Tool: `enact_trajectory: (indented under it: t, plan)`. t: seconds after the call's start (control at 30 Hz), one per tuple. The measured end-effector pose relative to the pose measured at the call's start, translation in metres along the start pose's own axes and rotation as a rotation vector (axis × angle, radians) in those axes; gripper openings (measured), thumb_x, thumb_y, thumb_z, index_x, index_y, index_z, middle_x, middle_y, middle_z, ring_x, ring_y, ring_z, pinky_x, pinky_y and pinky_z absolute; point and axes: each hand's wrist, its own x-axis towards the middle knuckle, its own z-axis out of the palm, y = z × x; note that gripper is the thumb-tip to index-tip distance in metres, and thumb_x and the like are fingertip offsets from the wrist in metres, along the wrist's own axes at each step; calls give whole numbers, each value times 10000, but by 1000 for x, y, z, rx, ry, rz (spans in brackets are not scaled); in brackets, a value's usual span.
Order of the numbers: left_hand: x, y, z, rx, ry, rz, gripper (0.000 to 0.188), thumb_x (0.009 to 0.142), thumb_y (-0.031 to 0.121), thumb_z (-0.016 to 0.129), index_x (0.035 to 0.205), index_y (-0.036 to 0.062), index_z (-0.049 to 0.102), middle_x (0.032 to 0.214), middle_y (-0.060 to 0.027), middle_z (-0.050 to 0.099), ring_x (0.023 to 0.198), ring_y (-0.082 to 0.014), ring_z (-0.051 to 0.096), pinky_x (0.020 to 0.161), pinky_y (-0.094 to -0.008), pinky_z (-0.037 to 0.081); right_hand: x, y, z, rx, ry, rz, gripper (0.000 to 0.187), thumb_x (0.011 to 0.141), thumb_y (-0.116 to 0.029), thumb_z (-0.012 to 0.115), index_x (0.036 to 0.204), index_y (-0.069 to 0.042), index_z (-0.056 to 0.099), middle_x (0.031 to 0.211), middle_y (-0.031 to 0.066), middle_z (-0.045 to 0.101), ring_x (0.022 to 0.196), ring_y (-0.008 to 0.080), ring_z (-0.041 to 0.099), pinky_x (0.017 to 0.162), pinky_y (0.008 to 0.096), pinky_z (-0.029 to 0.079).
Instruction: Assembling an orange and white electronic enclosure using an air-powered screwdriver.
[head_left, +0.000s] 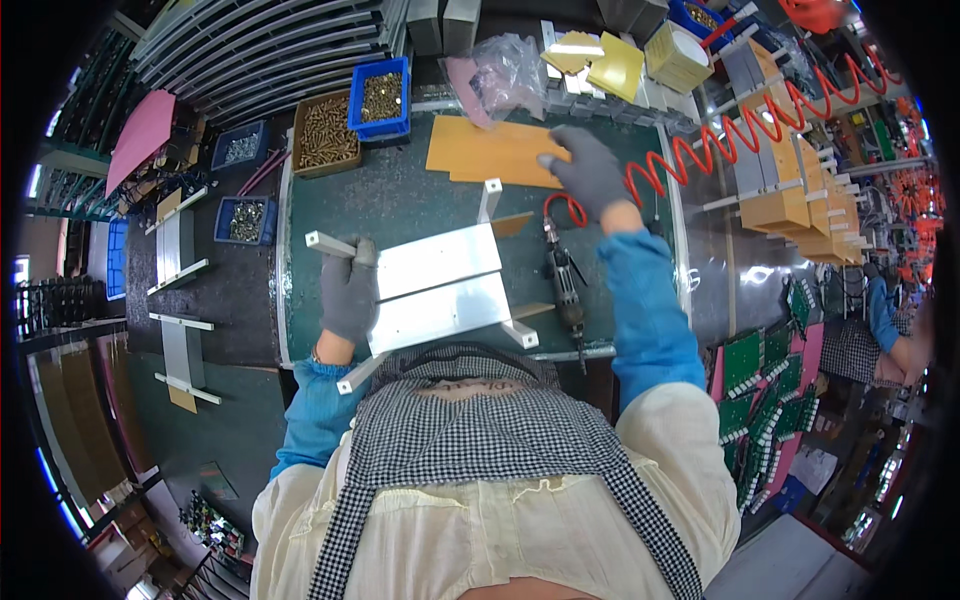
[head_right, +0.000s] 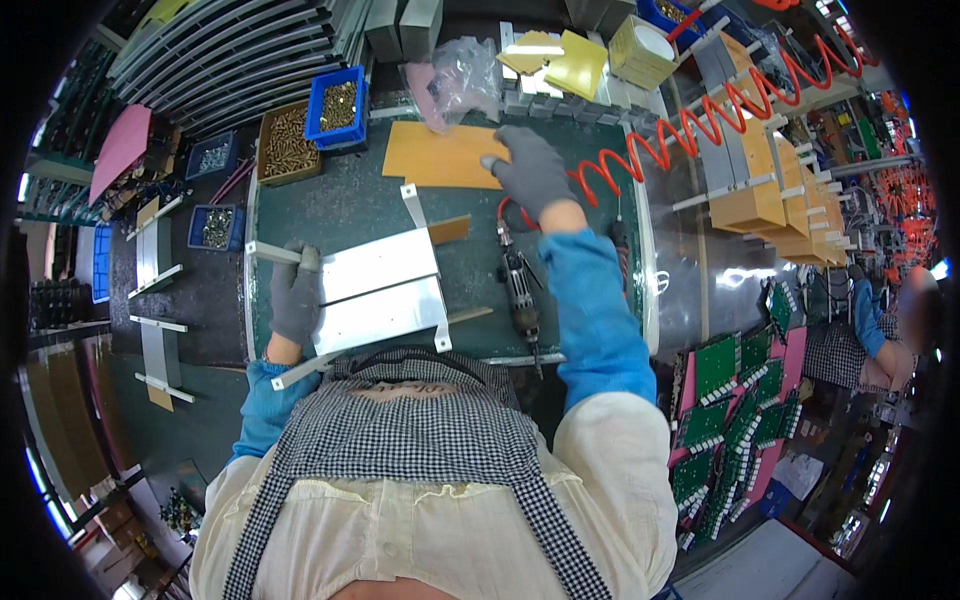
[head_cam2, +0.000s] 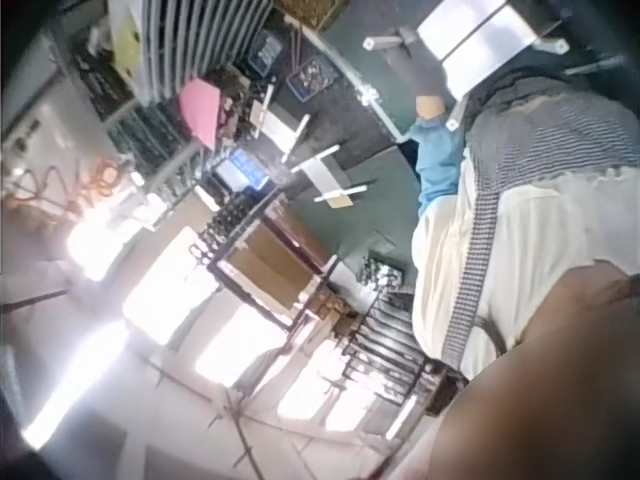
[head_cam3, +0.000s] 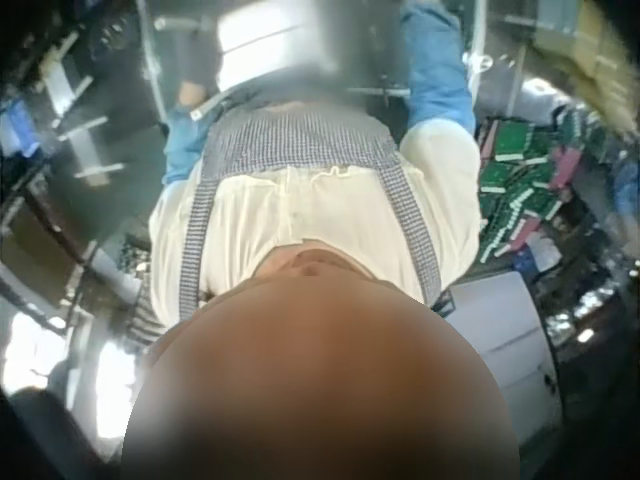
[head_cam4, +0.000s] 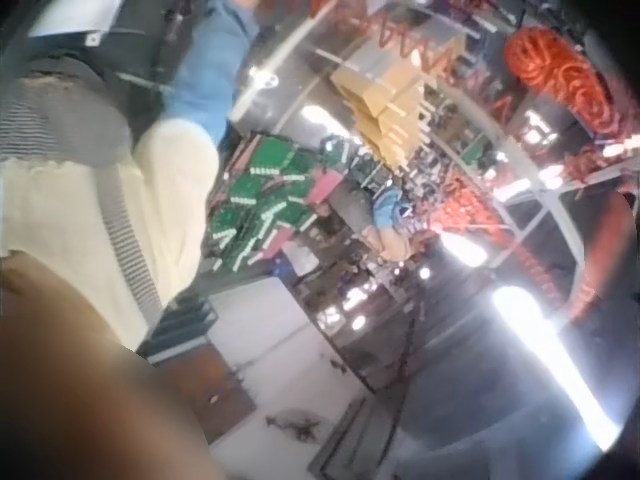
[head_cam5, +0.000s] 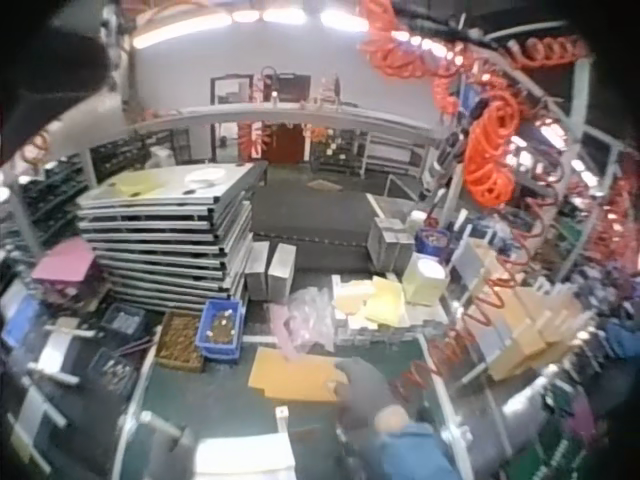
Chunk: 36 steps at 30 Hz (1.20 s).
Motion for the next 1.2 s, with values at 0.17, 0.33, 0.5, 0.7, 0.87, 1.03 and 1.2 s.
enact_trajectory:
  t: [0.17,0.33,0.5,0.7,0.87,1.03,1.2]
  plan:
    - [-5,8,-3,85,-15,38,221,949,200,543,894,-9,583,779,-134,556,742,-252,539,667,-392,418,72,38,59,-586,-477,-47,905,675,-388,817,1422,-103,393,1456,183,396,1340,357,392,1050,428,392]
    - [-6,17,-4,150,-15,-59,229,934,219,553,921,-6,596,882,-174,570,805,-290,556,729,-397,438,77,46,66,-709,-665,-50,1203,543,-406,889,1503,-130,219,1504,234,283,1390,410,293,1076,499,349]
    - [-3,14,-6,141,0,-51,207,924,208,558,924,4,597,908,-173,546,844,-306,549,747,-404,434,56,28,58,-812,-587,-104,1114,600,-396,861,1496,-144,248,1465,217,341,1362,398,339,1036,499,382]
    - [-1,14,-5,209,-24,-49,217,936,220,553,935,7,593,921,-161,532,842,-297,551,758,-401,437,32,30,52,-934,-443,-177,1014,667,-434,810,1488,-161,281,1488,227,315,1354,397,355,1006,494,403]
    - [-6,13,-6,161,-25,-45,220,941,229,555,927,13,595,930,-154,533,848,-289,551,767,-397,439,38,48,52,-796,-650,-198,1034,677,-464,792,1507,-170,251,1499,222,305,1352,418,354,1027,505,390]
    - [-8,15,-8,175,-27,-36,205,936,219,565,926,17,599,910,-148,533,846,-284,546,758,-394,436,28,21,62,-783,-721,-214,1035,663,-443,784,1503,-135,264,1507,242,284,1338,415,375,1019,486,407]
    - [-7,13,-6,175,-8,-25,209,935,222,571,923,16,607,895,-144,533,825,-276,543,745,-389,437,37,17,72,-776,-791,-205,912,706,-310,709,1489,-112,285,1493,267,287,1269,415,450,996,495,422]
